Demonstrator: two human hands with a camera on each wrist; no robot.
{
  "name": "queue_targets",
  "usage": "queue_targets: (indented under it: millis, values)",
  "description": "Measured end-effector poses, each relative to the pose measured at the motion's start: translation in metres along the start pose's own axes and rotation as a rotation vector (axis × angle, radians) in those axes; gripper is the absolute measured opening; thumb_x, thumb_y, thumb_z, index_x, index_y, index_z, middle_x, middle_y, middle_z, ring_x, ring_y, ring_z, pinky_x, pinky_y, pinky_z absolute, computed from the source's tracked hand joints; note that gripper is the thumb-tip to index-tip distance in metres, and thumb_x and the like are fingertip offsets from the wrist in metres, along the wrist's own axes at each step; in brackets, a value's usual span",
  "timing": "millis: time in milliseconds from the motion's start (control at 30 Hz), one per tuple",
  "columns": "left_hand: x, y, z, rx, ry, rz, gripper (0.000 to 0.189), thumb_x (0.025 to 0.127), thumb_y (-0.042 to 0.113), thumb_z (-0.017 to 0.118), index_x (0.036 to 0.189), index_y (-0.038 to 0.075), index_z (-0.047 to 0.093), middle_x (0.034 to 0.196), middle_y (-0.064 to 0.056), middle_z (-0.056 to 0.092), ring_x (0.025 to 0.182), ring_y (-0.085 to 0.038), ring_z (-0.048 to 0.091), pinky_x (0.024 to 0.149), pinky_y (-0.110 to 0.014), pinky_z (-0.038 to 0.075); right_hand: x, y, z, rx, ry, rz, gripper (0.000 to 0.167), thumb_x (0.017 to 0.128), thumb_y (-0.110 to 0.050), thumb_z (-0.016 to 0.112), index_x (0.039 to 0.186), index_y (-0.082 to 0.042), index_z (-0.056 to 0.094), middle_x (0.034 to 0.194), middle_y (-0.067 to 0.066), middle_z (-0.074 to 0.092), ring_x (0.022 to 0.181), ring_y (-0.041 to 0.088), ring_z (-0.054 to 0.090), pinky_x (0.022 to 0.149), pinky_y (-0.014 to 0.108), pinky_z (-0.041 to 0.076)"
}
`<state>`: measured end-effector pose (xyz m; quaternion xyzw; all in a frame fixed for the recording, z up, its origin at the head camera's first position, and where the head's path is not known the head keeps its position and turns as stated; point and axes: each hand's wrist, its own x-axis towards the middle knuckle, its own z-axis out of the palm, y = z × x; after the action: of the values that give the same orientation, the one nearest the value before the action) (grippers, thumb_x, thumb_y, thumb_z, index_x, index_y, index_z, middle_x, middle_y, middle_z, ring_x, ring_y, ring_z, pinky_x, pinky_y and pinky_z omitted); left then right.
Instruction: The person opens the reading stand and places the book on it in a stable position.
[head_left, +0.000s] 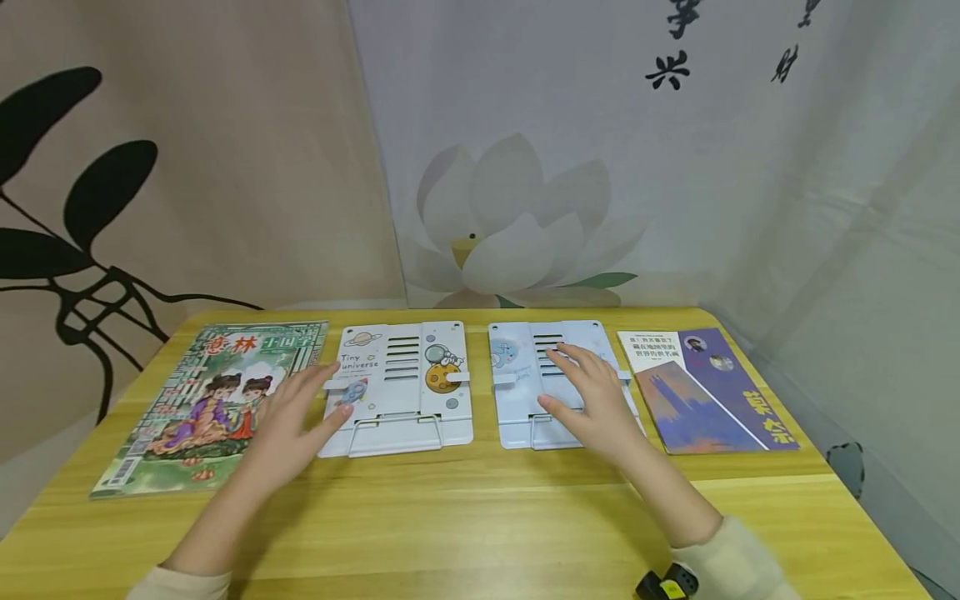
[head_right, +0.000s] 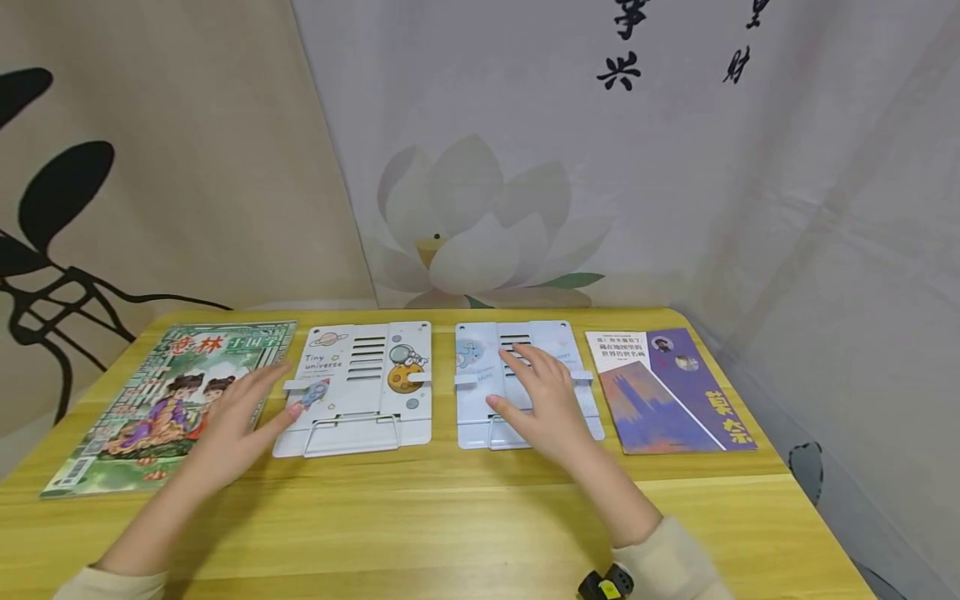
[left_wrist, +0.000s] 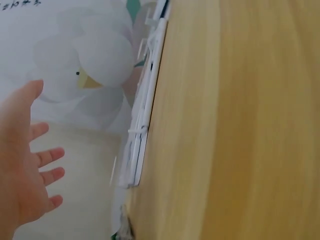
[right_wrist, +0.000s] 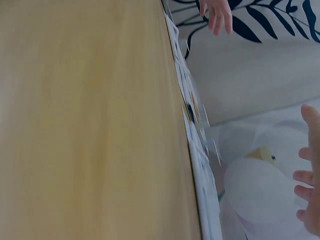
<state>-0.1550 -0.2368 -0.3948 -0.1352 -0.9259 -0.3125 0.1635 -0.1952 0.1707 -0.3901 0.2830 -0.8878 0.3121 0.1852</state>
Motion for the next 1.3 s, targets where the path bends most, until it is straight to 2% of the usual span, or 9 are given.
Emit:
queue_targets:
  millis: [167, 333, 467, 600, 767, 933, 1033, 1167, 1300]
  values:
    - [-0.003, -0.003, 0.008, -0.086, 0.002, -0.015, 0.057, 0.092, 0.030, 0.065, 0.142, 0.011, 0.045, 0.143, -0.022, 0.040, 0.130, -0.048, 0.030, 0.096, -0.073, 0.020, 0.001, -0.016, 0.016, 0.097, -0.015, 0.002, 0.059, 0.091, -0.035, 0.065, 0.142, -0.012, 0.047, 0.143, 0.008, 0.043, 0.133, 0.031, 0.033, 0.104, 0.062, 0.019]
    - [-0.008, -0.009, 0.018, -0.157, -0.023, -0.046, 0.054, 0.093, 0.029, 0.063, 0.140, 0.007, 0.047, 0.141, -0.023, 0.042, 0.131, -0.050, 0.028, 0.096, -0.073, 0.021, 0.002, -0.028, 0.032, 0.173, -0.056, 0.039, 0.057, 0.091, -0.036, 0.064, 0.141, -0.015, 0.048, 0.143, 0.003, 0.044, 0.132, 0.026, 0.035, 0.103, 0.059, 0.027]
    - [-0.011, -0.014, 0.025, -0.171, -0.022, -0.044, 0.053, 0.092, 0.026, 0.065, 0.138, 0.004, 0.049, 0.132, -0.020, 0.051, 0.122, -0.044, 0.042, 0.093, -0.065, 0.033, 0.003, -0.036, 0.046, 0.238, -0.078, 0.081, 0.054, 0.091, -0.031, 0.066, 0.139, -0.015, 0.050, 0.140, 0.003, 0.047, 0.130, 0.024, 0.038, 0.103, 0.054, 0.031]
    - [-0.015, -0.016, 0.031, -0.178, -0.018, -0.064, 0.050, 0.091, 0.023, 0.068, 0.134, 0.002, 0.052, 0.116, -0.017, 0.058, 0.105, -0.032, 0.053, 0.084, -0.053, 0.044, 0.005, -0.046, 0.060, 0.285, -0.104, 0.119, 0.052, 0.089, -0.028, 0.069, 0.137, -0.015, 0.053, 0.138, 0.006, 0.050, 0.129, 0.025, 0.041, 0.104, 0.051, 0.033]
    - [-0.017, -0.017, 0.034, -0.193, -0.021, -0.099, 0.046, 0.091, 0.021, 0.068, 0.130, 0.000, 0.055, 0.103, -0.011, 0.061, 0.094, -0.025, 0.056, 0.079, -0.041, 0.048, 0.006, -0.056, 0.077, 0.365, -0.151, 0.159, 0.051, 0.091, -0.032, 0.067, 0.136, -0.013, 0.054, 0.131, 0.006, 0.056, 0.122, 0.024, 0.047, 0.102, 0.049, 0.035]
    - [-0.019, -0.023, 0.039, -0.196, -0.035, -0.116, 0.041, 0.090, 0.020, 0.068, 0.125, 0.000, 0.059, 0.090, -0.002, 0.061, 0.077, -0.016, 0.053, 0.065, -0.027, 0.046, 0.007, -0.061, 0.095, 0.417, -0.205, 0.165, 0.050, 0.093, -0.032, 0.063, 0.134, -0.006, 0.054, 0.121, 0.009, 0.061, 0.110, 0.026, 0.054, 0.096, 0.046, 0.041]
    - [-0.018, -0.027, 0.041, -0.194, -0.033, -0.111, 0.038, 0.090, 0.018, 0.069, 0.123, 0.001, 0.061, 0.086, 0.001, 0.061, 0.073, -0.013, 0.053, 0.062, -0.025, 0.045, 0.008, -0.062, 0.104, 0.423, -0.215, 0.163, 0.049, 0.093, -0.031, 0.064, 0.133, -0.004, 0.055, 0.117, 0.010, 0.063, 0.105, 0.026, 0.056, 0.091, 0.043, 0.045]
    - [-0.017, -0.029, 0.042, -0.199, -0.026, -0.101, 0.033, 0.089, 0.014, 0.070, 0.119, 0.002, 0.064, 0.086, 0.001, 0.063, 0.075, -0.014, 0.054, 0.064, -0.025, 0.047, 0.011, -0.062, 0.115, 0.429, -0.217, 0.170, 0.045, 0.092, -0.026, 0.065, 0.131, -0.003, 0.057, 0.113, 0.008, 0.064, 0.102, 0.024, 0.058, 0.086, 0.037, 0.048]
    - [-0.017, -0.028, 0.041, -0.201, -0.022, -0.090, 0.031, 0.086, 0.009, 0.072, 0.115, 0.000, 0.066, 0.085, 0.001, 0.063, 0.077, -0.015, 0.056, 0.066, -0.025, 0.048, 0.015, -0.062, 0.125, 0.425, -0.219, 0.164, 0.042, 0.091, -0.021, 0.067, 0.128, -0.003, 0.060, 0.108, 0.007, 0.066, 0.099, 0.021, 0.059, 0.087, 0.032, 0.048]
